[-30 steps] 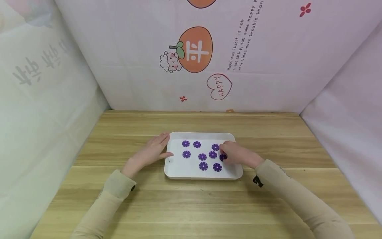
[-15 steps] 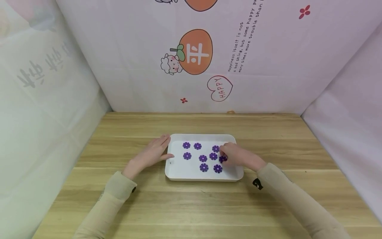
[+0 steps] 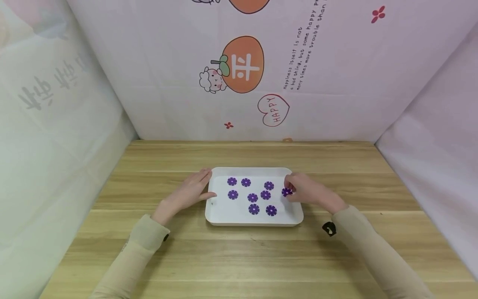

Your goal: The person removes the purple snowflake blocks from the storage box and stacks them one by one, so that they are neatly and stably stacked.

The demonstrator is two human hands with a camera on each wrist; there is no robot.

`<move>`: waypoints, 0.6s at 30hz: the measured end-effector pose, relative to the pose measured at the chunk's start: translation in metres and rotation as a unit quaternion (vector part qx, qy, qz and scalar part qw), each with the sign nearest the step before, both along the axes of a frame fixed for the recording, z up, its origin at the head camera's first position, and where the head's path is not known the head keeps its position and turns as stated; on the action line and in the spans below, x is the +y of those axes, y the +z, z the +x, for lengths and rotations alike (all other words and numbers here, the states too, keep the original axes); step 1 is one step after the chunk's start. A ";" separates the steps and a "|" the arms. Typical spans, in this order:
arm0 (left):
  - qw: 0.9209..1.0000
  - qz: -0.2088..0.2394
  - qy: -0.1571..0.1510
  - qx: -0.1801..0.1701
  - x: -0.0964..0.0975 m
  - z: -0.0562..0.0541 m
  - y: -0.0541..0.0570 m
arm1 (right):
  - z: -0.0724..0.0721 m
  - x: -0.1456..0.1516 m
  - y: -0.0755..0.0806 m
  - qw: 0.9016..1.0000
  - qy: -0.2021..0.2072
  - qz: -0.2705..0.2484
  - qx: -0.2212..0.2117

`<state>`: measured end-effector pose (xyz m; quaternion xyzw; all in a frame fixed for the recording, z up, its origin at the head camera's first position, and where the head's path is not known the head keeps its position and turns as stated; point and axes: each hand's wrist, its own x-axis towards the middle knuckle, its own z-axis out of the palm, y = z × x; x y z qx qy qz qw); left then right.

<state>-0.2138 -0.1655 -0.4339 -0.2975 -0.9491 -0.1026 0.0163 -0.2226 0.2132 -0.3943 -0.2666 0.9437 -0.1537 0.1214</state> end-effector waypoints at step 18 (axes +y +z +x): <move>1.000 0.002 0.000 -0.004 -0.001 -0.001 -0.002 | 0.003 0.016 0.015 0.999 -0.009 -0.014 0.032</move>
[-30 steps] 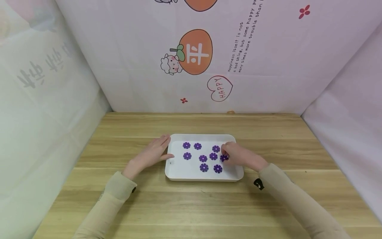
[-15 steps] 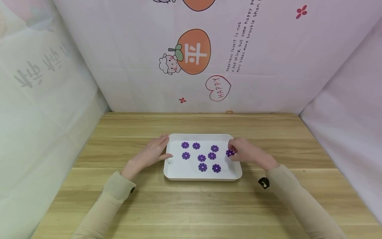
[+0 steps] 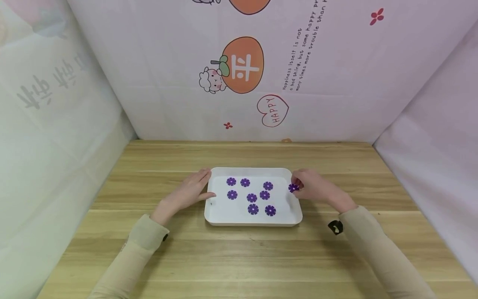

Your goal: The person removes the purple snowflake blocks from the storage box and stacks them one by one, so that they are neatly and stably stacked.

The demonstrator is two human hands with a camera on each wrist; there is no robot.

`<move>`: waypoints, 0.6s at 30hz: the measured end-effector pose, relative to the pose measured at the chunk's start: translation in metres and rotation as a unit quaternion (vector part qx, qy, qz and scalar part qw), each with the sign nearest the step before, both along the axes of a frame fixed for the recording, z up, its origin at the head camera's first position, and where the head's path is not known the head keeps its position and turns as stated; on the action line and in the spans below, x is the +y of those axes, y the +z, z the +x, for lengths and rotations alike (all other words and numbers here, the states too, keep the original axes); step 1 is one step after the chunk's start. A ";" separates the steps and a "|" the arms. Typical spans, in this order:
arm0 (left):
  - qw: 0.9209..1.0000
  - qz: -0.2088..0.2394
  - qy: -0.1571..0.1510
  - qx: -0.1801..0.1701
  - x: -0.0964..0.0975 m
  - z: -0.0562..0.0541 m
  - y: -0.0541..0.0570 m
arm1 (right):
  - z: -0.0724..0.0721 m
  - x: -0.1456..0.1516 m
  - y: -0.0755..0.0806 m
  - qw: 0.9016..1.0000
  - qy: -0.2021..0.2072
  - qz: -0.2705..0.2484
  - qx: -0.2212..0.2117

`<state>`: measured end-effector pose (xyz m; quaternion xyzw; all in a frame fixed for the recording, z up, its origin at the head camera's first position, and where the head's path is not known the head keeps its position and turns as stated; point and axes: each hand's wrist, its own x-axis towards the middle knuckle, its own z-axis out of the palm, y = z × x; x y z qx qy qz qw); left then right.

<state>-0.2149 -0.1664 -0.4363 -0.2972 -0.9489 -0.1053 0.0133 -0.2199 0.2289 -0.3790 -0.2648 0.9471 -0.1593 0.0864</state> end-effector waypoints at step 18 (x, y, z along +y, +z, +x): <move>1.000 0.005 0.000 -0.007 0.000 0.000 0.002 | 0.001 0.026 -0.003 0.999 0.004 -0.023 0.034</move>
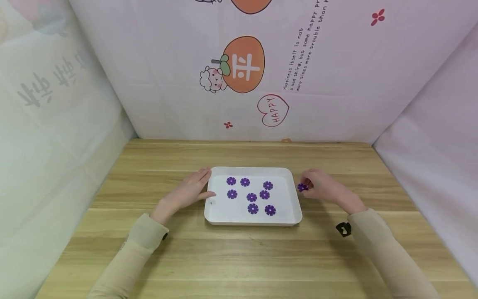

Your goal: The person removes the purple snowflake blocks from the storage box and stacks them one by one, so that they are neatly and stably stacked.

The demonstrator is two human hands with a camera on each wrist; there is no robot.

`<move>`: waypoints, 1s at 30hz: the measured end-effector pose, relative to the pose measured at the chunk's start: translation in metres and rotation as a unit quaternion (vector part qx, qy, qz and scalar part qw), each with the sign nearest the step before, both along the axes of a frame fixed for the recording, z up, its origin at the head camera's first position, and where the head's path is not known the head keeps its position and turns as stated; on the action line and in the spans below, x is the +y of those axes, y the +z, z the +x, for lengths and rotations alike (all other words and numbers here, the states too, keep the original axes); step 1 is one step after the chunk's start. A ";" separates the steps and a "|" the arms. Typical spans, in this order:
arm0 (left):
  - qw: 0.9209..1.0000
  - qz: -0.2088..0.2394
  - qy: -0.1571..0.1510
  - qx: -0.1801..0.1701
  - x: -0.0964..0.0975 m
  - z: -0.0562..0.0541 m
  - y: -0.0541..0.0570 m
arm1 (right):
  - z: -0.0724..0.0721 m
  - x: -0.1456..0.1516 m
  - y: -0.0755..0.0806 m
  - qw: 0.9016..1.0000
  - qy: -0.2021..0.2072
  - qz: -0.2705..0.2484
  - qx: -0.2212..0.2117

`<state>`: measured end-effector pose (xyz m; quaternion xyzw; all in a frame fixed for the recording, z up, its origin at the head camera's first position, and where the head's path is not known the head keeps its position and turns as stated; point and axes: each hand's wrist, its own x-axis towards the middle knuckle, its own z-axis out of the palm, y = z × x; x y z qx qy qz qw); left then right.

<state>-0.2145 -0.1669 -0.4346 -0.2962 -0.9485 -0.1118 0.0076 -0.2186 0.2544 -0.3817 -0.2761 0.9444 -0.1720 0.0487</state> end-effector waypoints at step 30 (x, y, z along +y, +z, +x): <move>1.000 -0.002 -0.009 0.021 0.000 0.000 -0.001 | -0.005 0.040 -0.028 0.998 -0.061 0.032 -0.004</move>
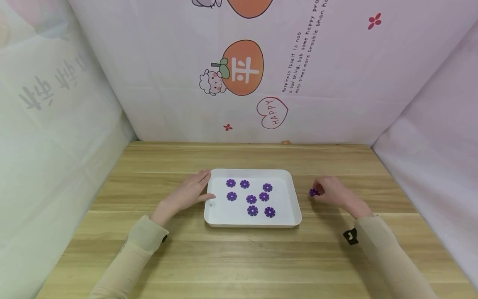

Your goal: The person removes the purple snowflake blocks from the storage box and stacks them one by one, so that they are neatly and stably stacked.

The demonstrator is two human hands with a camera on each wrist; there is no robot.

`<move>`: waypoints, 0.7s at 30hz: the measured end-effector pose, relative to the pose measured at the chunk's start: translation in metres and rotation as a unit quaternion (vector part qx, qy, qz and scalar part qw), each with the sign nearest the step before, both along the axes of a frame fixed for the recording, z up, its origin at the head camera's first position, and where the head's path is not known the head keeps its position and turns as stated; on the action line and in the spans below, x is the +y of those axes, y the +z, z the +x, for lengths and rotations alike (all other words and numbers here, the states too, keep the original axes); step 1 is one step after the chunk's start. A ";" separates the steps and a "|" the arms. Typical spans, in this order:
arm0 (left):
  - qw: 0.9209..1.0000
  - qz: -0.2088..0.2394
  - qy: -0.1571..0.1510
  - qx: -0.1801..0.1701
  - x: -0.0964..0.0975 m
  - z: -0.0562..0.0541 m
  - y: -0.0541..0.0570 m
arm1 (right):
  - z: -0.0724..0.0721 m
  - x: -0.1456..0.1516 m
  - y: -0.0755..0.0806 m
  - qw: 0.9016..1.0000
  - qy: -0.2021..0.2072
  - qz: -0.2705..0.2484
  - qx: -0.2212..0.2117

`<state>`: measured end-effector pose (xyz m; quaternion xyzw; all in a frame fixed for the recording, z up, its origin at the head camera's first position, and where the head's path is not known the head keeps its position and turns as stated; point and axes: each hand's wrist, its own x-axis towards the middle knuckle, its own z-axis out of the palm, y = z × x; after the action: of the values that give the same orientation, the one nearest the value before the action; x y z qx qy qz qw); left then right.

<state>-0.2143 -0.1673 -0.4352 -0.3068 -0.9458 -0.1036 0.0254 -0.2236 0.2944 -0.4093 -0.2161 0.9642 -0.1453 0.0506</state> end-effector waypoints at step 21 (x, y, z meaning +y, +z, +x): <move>1.000 0.000 0.000 0.008 0.000 0.001 -0.001 | -0.006 0.020 -0.016 0.999 -0.019 -0.006 -0.025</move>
<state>-0.2136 -0.1674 -0.4358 -0.3077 -0.9456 -0.1010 0.0326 -0.2294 0.3142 -0.4257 -0.1942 0.9657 -0.1575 0.0707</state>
